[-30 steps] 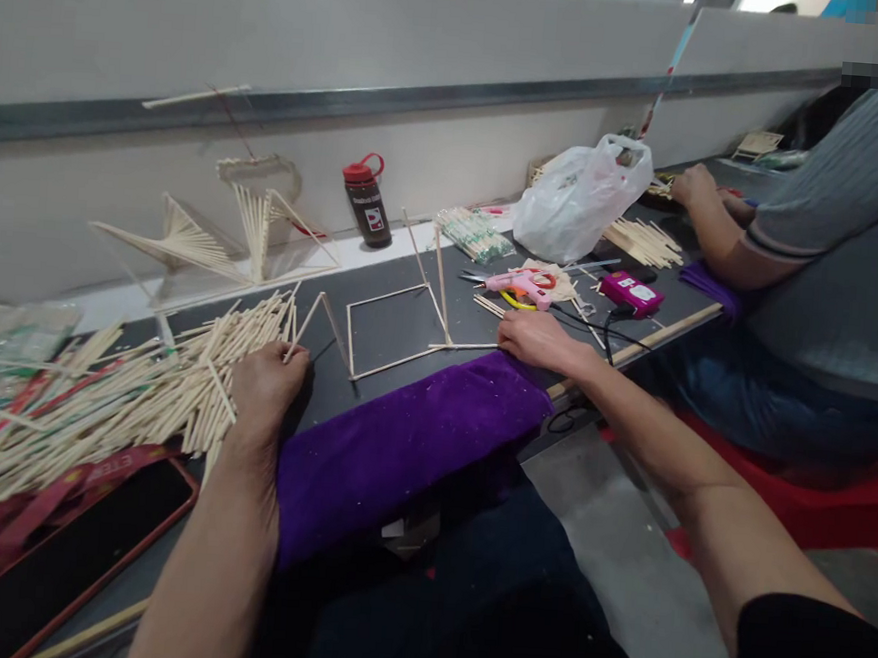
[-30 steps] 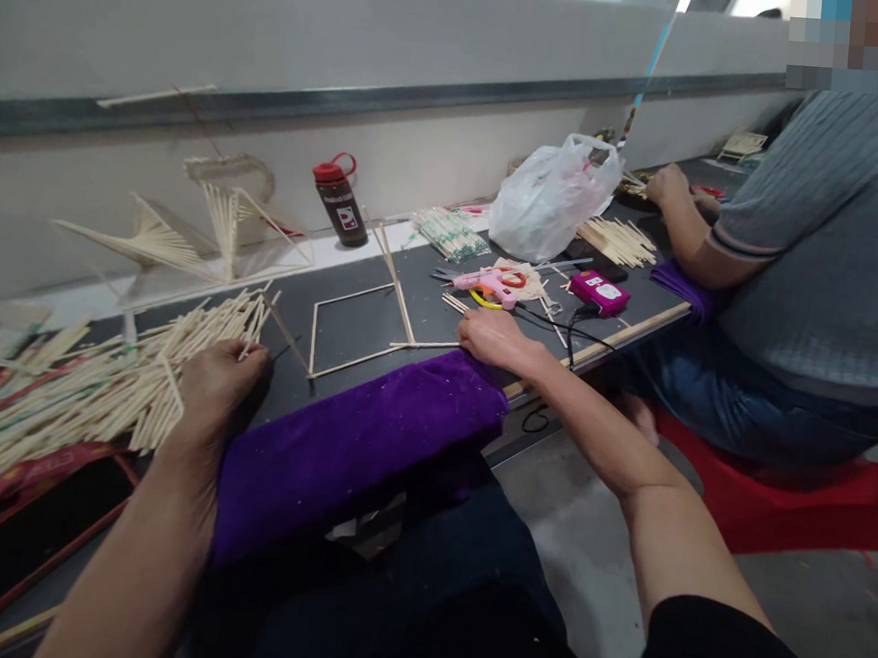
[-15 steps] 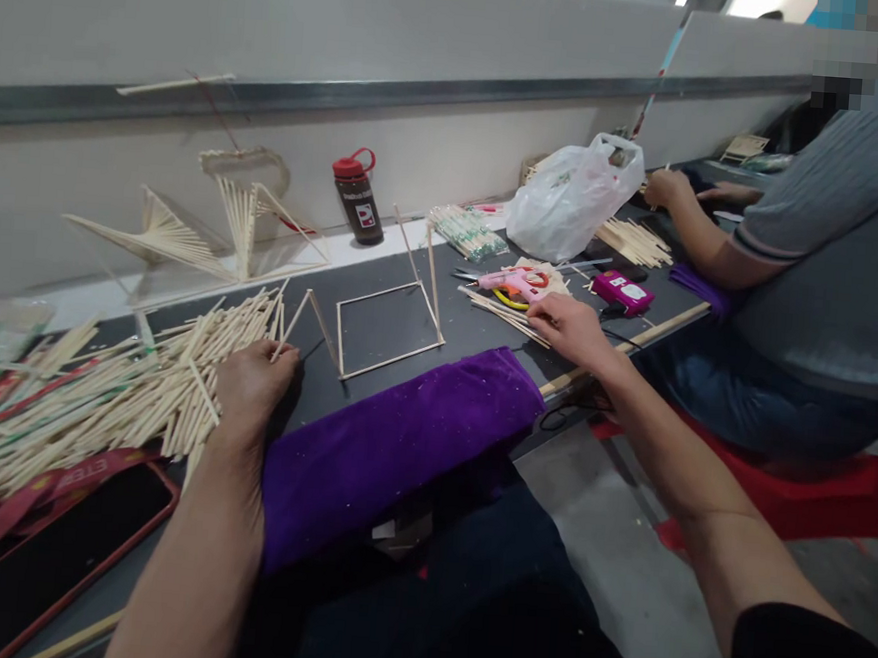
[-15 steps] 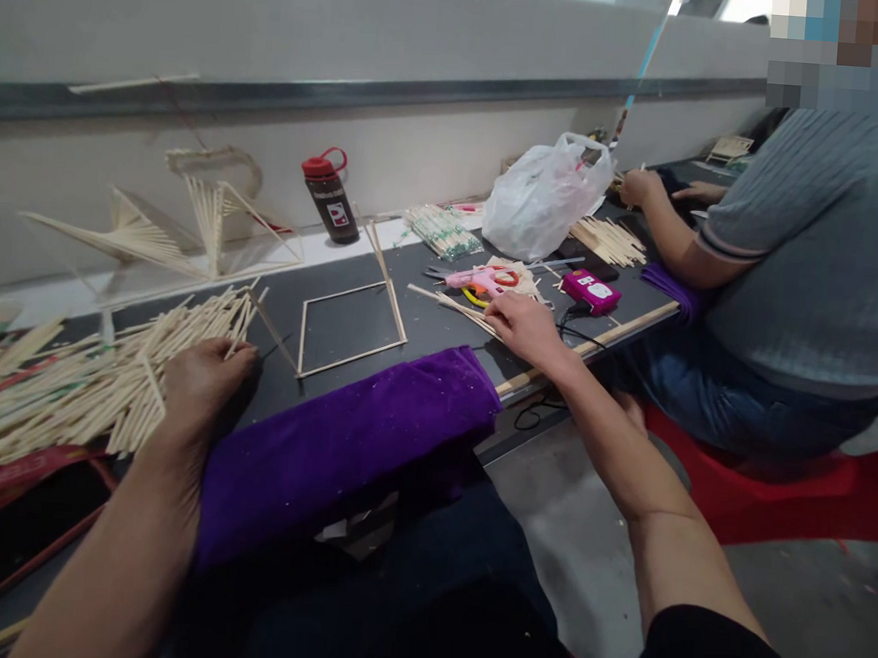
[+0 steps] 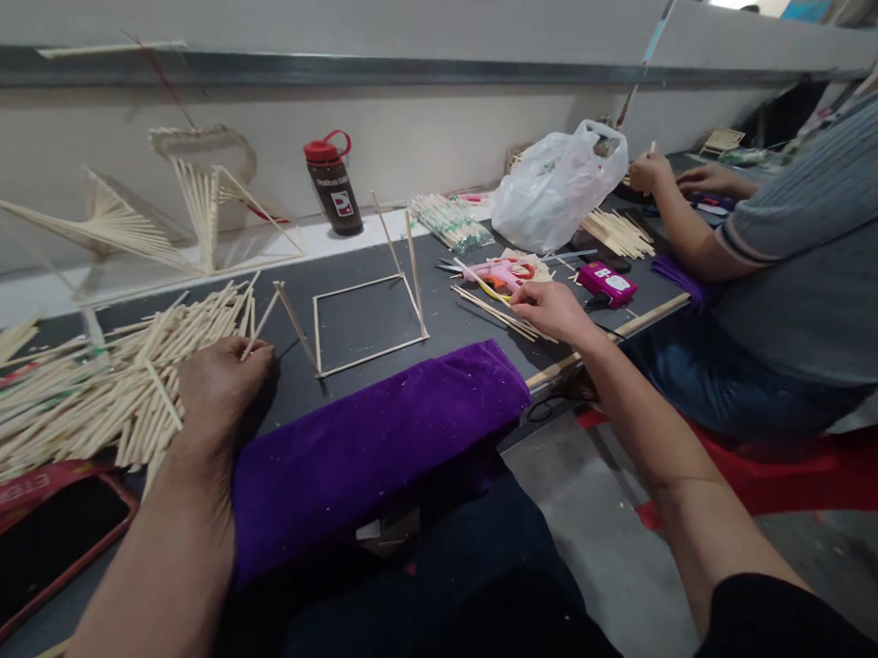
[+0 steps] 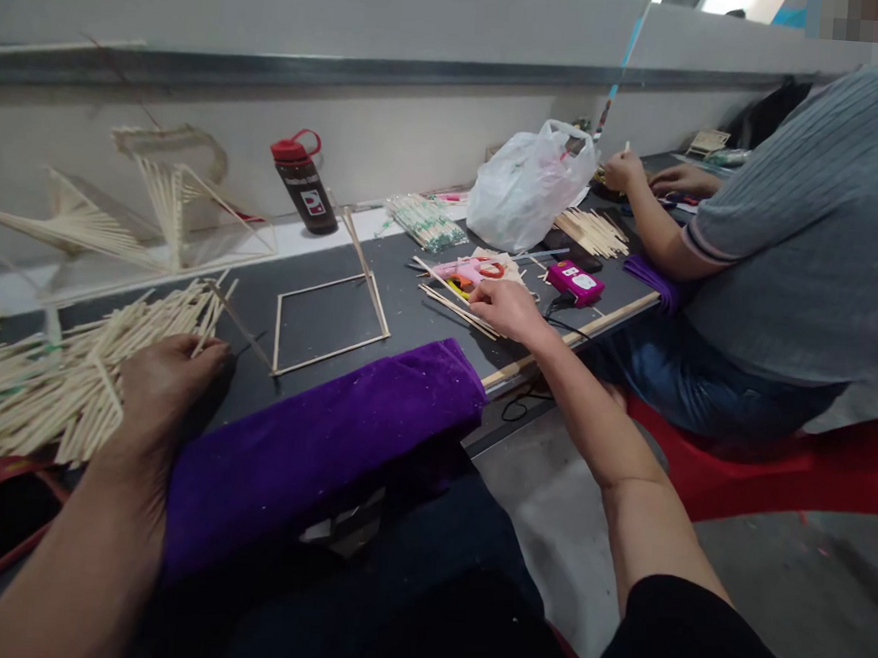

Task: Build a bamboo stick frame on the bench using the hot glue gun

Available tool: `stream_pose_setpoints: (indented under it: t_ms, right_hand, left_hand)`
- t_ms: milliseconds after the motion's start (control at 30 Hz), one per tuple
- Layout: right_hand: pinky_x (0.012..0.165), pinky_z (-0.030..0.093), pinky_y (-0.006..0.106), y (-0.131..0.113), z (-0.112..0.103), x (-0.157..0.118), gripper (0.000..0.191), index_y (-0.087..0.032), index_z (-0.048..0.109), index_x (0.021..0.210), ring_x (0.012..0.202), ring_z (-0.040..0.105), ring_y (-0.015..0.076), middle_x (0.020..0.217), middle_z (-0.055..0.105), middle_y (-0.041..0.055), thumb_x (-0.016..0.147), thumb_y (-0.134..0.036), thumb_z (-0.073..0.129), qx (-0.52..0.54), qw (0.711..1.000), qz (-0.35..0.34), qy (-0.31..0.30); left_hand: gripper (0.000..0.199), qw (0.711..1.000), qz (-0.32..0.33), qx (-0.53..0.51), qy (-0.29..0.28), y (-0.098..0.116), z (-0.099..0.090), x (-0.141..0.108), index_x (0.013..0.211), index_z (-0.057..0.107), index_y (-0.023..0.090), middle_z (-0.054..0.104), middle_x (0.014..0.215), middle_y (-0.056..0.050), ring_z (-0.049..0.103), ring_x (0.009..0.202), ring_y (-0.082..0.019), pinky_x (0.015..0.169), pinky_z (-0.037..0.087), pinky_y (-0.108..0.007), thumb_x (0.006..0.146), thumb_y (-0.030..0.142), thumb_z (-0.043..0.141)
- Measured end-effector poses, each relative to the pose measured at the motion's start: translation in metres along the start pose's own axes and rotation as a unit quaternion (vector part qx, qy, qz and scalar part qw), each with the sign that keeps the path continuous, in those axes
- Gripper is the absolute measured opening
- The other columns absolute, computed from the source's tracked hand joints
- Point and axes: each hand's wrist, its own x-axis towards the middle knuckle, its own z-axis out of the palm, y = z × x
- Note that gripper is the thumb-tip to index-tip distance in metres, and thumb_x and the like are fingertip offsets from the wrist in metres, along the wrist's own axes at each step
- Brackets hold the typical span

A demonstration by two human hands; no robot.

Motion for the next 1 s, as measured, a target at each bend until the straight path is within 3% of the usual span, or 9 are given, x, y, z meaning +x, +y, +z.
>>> stream_pose_setpoints:
  t_ms: [133,267,400,500,633,700,767,867,1000]
  right_hand:
    - [0.072,0.042,0.028,0.003,0.002,0.013,0.013,-0.018,0.076,0.079,0.079,0.064,0.0166,0.083,0.074,0.0020,0.075,-0.019,0.063,0.056,0.996,0.012,-0.065]
    - [0.072,0.043,0.028,0.006,0.002,0.015,0.015,-0.017,0.078,0.082,0.079,0.063,0.0163,0.085,0.074,0.0020,0.072,-0.019,0.066,0.066,0.994,0.031,-0.081]
    - [0.072,0.043,0.029,0.007,0.002,0.005,0.020,-0.020,0.079,0.091,0.078,0.065,0.0169,0.085,0.075,0.0018,0.077,-0.024,0.066,0.003,0.998,-0.002,-0.059]
    - [0.069,0.043,0.029,0.008,0.005,0.000,0.020,-0.022,0.080,0.093,0.078,0.067,0.0193,0.085,0.077,0.0021,0.080,-0.029,0.066,-0.071,0.997,-0.016,-0.039]
    - [0.069,0.045,0.030,0.012,0.015,0.001,0.025,-0.023,0.081,0.099,0.083,0.070,0.0226,0.090,0.080,0.0046,0.083,-0.032,0.063,-0.146,0.988,-0.023,-0.032]
    - [0.069,0.044,0.031,0.012,0.019,0.001,0.029,-0.023,0.080,0.103,0.087,0.071,0.0246,0.095,0.080,0.0064,0.085,-0.034,0.061,-0.174,0.984,-0.020,-0.032]
    - [0.068,0.044,0.032,0.013,0.022,0.000,0.031,-0.023,0.080,0.107,0.091,0.072,0.0263,0.100,0.080,0.0071,0.086,-0.036,0.060,-0.190,0.981,-0.016,-0.040]
    - [0.067,0.042,0.032,0.016,0.024,-0.002,0.033,-0.024,0.078,0.110,0.093,0.072,0.0274,0.102,0.080,0.0069,0.088,-0.038,0.057,-0.205,0.977,-0.015,-0.057]
    - [0.064,0.040,0.032,0.018,0.026,-0.002,0.032,-0.024,0.078,0.107,0.091,0.072,0.0278,0.103,0.080,0.0074,0.088,-0.039,0.057,-0.211,0.975,-0.015,-0.073]
  left_hand:
    - [0.056,1.000,0.006,0.011,-0.002,0.000,0.001,0.001,0.112,0.078,0.015,0.074,0.088,-0.013,0.065,0.089,-0.032,0.072,0.036,-0.033,0.081,0.049,0.046]
    - [0.053,1.000,0.003,0.004,-0.007,0.001,0.001,0.002,0.109,0.078,0.016,0.073,0.085,-0.011,0.064,0.086,-0.030,0.072,0.036,-0.032,0.080,0.048,0.048]
    - [0.039,0.998,0.000,-0.045,0.032,0.003,-0.004,-0.004,0.090,0.077,0.015,0.066,0.072,-0.007,0.059,0.077,-0.025,0.066,0.033,-0.029,0.079,0.044,0.053]
    - [0.031,0.989,0.002,-0.141,0.051,0.003,-0.008,-0.009,0.065,0.063,0.018,0.056,0.059,-0.004,0.052,0.062,-0.020,0.060,0.030,-0.029,0.081,0.044,0.054]
    - [0.032,0.966,-0.008,-0.243,0.092,0.002,-0.007,-0.010,0.060,0.059,0.019,0.052,0.053,0.000,0.049,0.055,-0.015,0.059,0.033,-0.028,0.083,0.041,0.055]
    - [0.026,0.920,-0.015,-0.377,0.106,0.005,-0.006,-0.011,0.067,0.064,0.018,0.053,0.054,0.001,0.045,0.052,-0.013,0.054,0.031,-0.025,0.081,0.039,0.058]
    - [0.023,0.843,-0.033,-0.532,0.078,0.008,-0.008,-0.011,0.080,0.068,0.016,0.053,0.055,0.003,0.038,0.045,-0.010,0.046,0.025,-0.023,0.079,0.037,0.057]
    - [0.021,0.742,-0.067,-0.666,0.037,0.011,-0.014,-0.010,0.083,0.067,0.015,0.053,0.055,0.004,0.031,0.039,-0.007,0.039,0.017,-0.021,0.076,0.032,0.057]
    - [0.017,0.656,-0.101,-0.748,0.008,0.008,-0.021,-0.008,0.085,0.068,0.014,0.058,0.063,0.001,0.049,0.049,-0.007,0.040,0.031,-0.017,0.079,0.028,0.061]
